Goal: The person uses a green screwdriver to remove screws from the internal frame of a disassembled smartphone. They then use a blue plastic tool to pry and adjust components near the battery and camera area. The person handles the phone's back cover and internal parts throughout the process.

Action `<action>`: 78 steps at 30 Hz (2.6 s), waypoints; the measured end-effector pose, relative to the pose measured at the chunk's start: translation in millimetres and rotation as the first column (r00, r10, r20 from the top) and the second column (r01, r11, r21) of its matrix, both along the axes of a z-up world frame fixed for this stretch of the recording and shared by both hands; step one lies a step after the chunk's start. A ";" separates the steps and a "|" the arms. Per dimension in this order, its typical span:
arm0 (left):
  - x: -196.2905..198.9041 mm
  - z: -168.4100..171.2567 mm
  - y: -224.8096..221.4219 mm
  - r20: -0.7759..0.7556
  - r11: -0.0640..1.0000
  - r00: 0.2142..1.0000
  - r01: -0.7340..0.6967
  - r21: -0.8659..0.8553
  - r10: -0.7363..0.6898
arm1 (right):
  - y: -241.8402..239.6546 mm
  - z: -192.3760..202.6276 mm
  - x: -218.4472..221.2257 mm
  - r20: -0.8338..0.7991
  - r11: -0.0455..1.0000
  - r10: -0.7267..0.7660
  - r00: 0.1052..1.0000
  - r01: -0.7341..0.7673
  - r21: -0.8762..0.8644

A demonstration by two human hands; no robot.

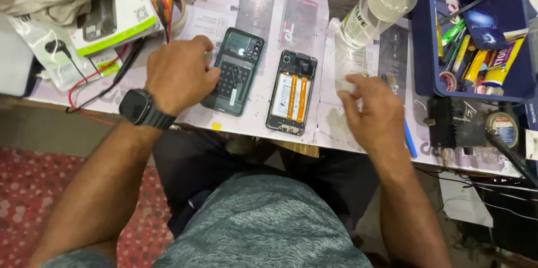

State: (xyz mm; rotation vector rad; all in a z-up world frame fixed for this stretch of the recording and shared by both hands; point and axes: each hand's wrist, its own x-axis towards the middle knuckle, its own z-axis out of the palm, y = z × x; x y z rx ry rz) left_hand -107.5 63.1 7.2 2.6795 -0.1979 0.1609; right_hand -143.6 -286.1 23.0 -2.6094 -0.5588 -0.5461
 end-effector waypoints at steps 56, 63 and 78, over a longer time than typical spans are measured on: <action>14.0 -7.6 -16.7 0.025 0.364 0.991 0.071 -0.929 -0.130 | 111.0 -4.6 53.7 -0.463 0.459 0.574 0.675 0.203 0.865; 20.0 -21.5 -14.2 -0.029 0.050 0.900 -0.007 -0.999 -0.436 | 120.0 1.8 37.3 -0.444 0.539 0.509 0.738 0.129 0.833; 20.1 -30.5 -19.3 -0.030 -0.215 0.834 -0.177 -0.961 -0.551 | 121.3 -4.1 32.7 -0.450 0.547 0.522 0.724 0.121 0.829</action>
